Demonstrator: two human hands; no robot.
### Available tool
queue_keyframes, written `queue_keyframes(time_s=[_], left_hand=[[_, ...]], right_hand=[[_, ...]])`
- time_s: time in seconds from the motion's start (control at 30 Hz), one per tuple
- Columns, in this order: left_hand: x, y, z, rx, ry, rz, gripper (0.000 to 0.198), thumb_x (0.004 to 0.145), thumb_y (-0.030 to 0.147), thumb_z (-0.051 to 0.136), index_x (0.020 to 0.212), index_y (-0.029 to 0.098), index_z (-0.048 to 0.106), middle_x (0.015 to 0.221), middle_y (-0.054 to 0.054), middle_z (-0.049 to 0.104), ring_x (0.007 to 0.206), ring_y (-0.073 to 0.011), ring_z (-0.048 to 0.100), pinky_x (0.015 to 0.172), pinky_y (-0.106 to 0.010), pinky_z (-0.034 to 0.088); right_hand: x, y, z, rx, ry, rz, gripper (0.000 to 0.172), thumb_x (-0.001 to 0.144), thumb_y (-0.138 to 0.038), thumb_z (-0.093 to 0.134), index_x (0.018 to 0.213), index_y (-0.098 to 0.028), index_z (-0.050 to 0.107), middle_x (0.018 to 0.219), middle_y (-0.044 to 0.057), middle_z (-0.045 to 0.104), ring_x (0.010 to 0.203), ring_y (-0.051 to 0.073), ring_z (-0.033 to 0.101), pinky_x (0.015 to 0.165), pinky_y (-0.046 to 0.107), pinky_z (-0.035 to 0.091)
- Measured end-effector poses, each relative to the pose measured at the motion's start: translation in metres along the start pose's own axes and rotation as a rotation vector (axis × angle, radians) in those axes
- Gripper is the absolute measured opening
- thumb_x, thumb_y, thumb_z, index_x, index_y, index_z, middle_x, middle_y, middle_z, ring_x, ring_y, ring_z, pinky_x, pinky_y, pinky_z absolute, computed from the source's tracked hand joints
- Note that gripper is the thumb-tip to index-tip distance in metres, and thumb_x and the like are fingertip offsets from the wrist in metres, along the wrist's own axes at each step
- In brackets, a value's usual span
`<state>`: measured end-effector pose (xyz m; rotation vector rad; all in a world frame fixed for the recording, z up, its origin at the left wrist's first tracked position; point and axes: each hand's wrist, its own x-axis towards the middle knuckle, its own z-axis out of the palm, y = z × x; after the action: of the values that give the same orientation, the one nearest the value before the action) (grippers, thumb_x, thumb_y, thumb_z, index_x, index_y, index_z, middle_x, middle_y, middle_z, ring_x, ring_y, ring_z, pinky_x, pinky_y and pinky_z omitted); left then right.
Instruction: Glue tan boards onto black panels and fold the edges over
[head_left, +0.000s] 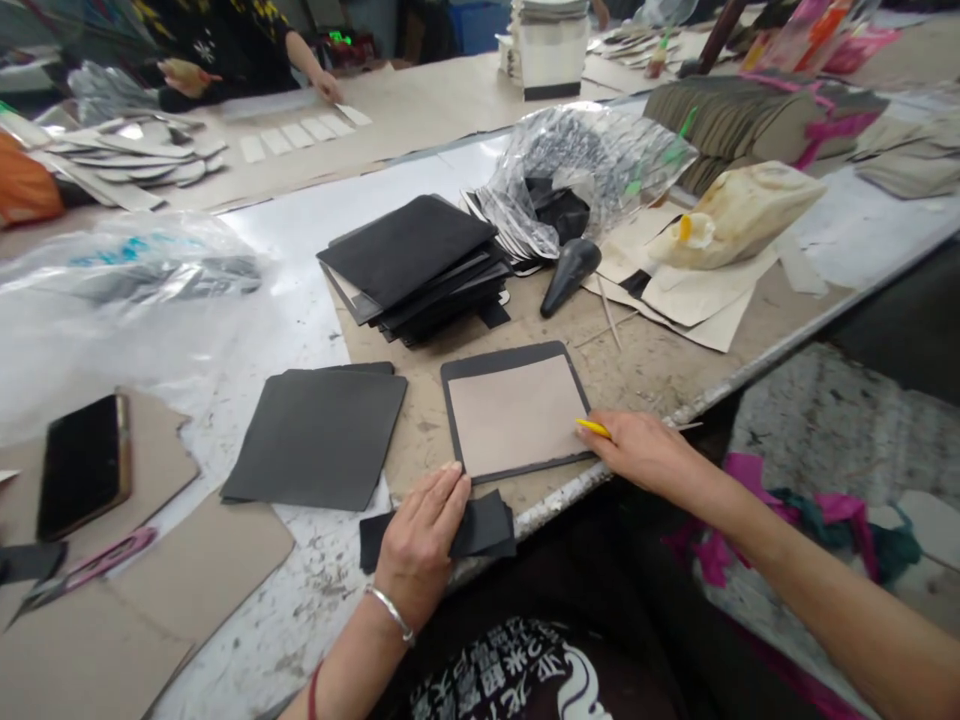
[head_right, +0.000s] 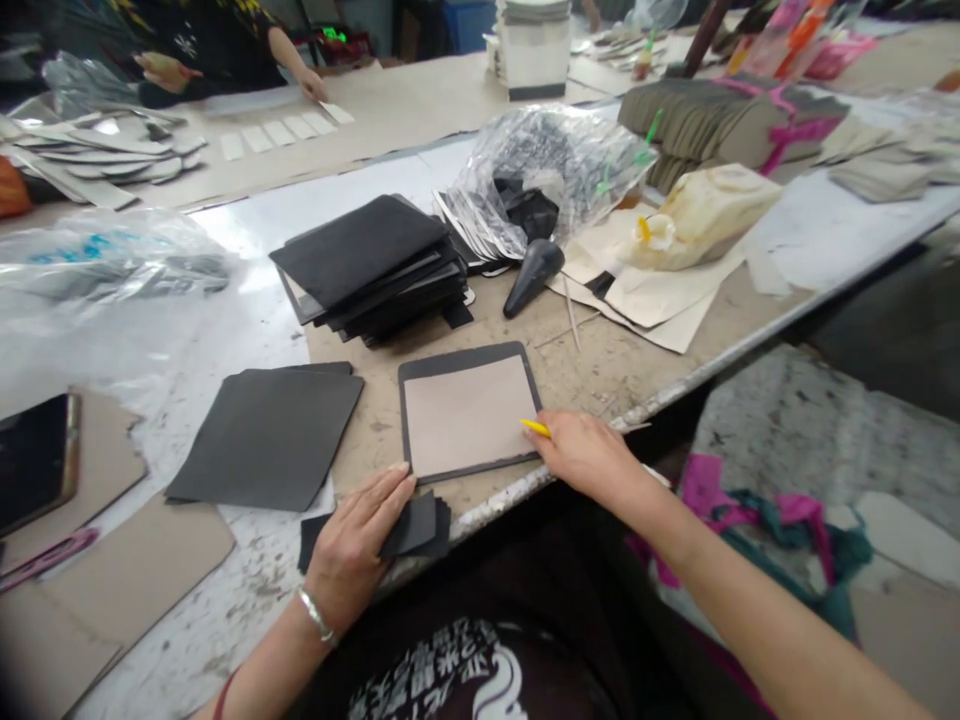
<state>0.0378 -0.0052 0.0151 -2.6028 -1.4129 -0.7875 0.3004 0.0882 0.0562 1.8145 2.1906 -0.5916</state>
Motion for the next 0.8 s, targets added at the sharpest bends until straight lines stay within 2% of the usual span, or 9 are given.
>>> queue_keyframes(time_s=[0.37, 0.8], left_hand=[[-0.001, -0.001, 0.0, -0.012, 0.002, 0.004, 0.042, 0.072, -0.007, 0.04, 0.11, 0.005, 0.055, 0.111, -0.017, 0.06, 0.105, -0.025, 0.054, 0.088, -0.039, 0.049], [-0.001, -0.002, 0.001, 0.041, 0.019, 0.035, 0.045, 0.072, -0.008, 0.035, 0.11, 0.005, 0.055, 0.11, -0.016, 0.061, 0.107, -0.0233, 0.054, 0.088, -0.036, 0.049]], right_hand=[[-0.001, -0.002, -0.003, 0.002, 0.005, -0.015, 0.033, 0.088, -0.038, 0.033, 0.089, -0.018, 0.059, 0.086, 0.009, 0.066, 0.081, 0.022, 0.062, 0.068, 0.027, 0.038], [-0.002, -0.012, -0.009, -0.01, -0.005, 0.039, 0.032, 0.088, -0.037, 0.035, 0.088, -0.019, 0.061, 0.084, 0.01, 0.068, 0.084, 0.025, 0.063, 0.069, 0.031, 0.043]])
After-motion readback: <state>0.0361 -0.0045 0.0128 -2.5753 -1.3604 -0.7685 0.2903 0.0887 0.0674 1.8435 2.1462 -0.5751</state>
